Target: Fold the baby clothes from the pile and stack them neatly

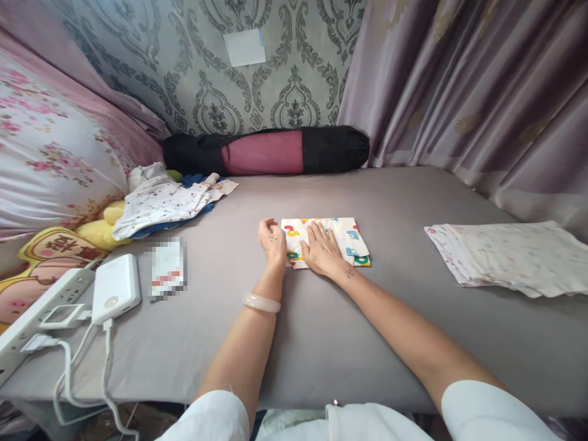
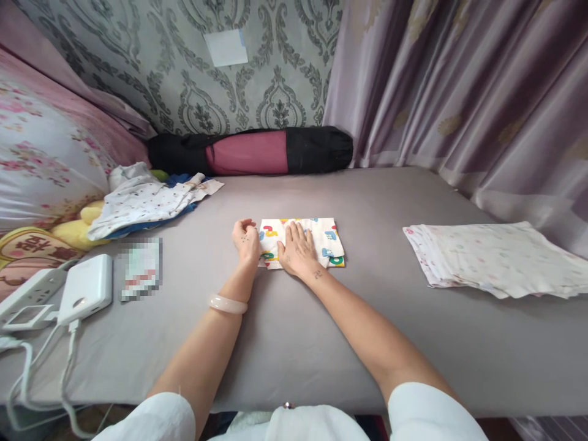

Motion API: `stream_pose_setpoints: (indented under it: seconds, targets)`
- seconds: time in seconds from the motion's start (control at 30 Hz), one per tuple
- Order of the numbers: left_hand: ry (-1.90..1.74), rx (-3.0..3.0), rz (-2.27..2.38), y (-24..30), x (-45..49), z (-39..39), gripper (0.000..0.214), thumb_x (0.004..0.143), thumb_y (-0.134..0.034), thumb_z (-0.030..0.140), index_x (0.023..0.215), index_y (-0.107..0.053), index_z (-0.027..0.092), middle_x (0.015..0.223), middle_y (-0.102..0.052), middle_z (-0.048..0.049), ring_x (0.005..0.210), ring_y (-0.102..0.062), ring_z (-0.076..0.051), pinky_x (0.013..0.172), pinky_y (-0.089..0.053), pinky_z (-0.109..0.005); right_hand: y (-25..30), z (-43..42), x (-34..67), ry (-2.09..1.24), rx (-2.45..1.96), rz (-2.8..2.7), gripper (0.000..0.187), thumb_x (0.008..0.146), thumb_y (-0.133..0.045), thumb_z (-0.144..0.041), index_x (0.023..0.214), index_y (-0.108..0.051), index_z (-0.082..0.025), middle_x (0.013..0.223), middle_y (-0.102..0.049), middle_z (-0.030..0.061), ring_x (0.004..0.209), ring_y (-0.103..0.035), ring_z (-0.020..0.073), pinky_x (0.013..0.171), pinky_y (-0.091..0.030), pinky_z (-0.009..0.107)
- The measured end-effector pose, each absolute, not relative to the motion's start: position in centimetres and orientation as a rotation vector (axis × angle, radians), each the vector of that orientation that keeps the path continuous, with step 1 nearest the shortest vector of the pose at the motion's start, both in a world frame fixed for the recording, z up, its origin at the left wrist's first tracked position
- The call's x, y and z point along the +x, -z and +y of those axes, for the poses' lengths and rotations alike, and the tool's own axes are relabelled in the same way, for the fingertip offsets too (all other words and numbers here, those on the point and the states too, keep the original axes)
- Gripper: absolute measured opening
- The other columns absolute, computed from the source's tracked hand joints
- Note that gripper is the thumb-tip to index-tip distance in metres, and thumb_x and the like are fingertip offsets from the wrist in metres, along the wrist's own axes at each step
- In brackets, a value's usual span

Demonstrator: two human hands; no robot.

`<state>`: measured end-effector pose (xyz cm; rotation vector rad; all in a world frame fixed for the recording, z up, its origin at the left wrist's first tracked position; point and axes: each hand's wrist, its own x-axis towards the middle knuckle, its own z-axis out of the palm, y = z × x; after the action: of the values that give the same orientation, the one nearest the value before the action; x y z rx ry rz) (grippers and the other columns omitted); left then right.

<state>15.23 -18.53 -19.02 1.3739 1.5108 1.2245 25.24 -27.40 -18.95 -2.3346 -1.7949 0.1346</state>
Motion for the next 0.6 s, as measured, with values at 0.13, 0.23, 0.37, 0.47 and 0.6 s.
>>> stream_pose_setpoints:
  seconds: [0.13, 0.23, 0.37, 0.47, 0.6]
  targets:
    - [-1.084, 1.556, 1.626, 18.8, 15.1, -18.6, 0.03, 0.086, -0.04, 0.016, 0.107, -0.061, 0.013, 0.105, -0.067, -0.0117, 0.101, -0.061, -0.021, 0.091, -0.046, -0.032, 19.9, -27.3, 25.0, -0.123, -2.314, -1.765, 0.063, 0.098, -0.028, -0.037, 0.15, -0.029, -0.002, 0.16, -0.02, 0.0146, 0.148, -0.014, 0.0262, 0.119, -0.009, 0.046]
    - [-0.88, 1.777, 1.755, 18.7, 14.9, -18.9, 0.027, 0.087, -0.045, 0.025, 0.103, -0.065, 0.015, 0.111, -0.064, -0.0142, 0.112, -0.054, -0.029, 0.096, -0.042, -0.038, 19.9, -27.3, 25.4, -0.19, -2.259, -1.758, 0.062, 0.098, -0.029, -0.037, 0.151, -0.029, -0.003, 0.16, -0.02, 0.0148, 0.148, -0.013, 0.0263, 0.119, -0.008, 0.046]
    - [-0.665, 1.908, 1.864, 18.5, 14.5, -19.2, 0.035, 0.086, -0.052, 0.042, 0.099, -0.07, 0.015, 0.117, -0.058, -0.0187, 0.119, -0.047, -0.036, 0.101, -0.037, -0.044, 18.7, -27.7, 27.6, -0.395, -2.088, -1.697, 0.057, 0.098, -0.032, -0.037, 0.148, -0.037, -0.01, 0.156, -0.032, 0.0132, 0.144, -0.028, 0.0215, 0.116, -0.021, 0.036]
    - [-0.583, 1.931, 1.856, 18.4, 14.3, -19.3, 0.04, 0.085, -0.052, 0.049, 0.097, -0.071, 0.016, 0.119, -0.056, -0.0193, 0.121, -0.045, -0.037, 0.102, -0.036, -0.044, 17.3, -28.7, 30.7, -0.405, -2.114, -1.485, 0.044, 0.097, -0.033, -0.032, 0.131, -0.057, -0.017, 0.134, -0.06, 0.0097, 0.12, -0.056, 0.0183, 0.098, -0.04, 0.025]
    - [-0.501, 1.941, 1.869, 18.3, 14.0, -19.2, 0.043, 0.082, -0.054, 0.051, 0.097, -0.072, 0.015, 0.123, -0.054, -0.0197, 0.123, -0.043, -0.037, 0.104, -0.036, -0.043, 16.0, -31.1, 35.4, -0.315, -2.463, -1.144, 0.035, 0.095, -0.038, -0.029, 0.102, -0.071, -0.019, 0.105, -0.072, 0.0077, 0.096, -0.065, 0.0193, 0.072, -0.043, 0.023]
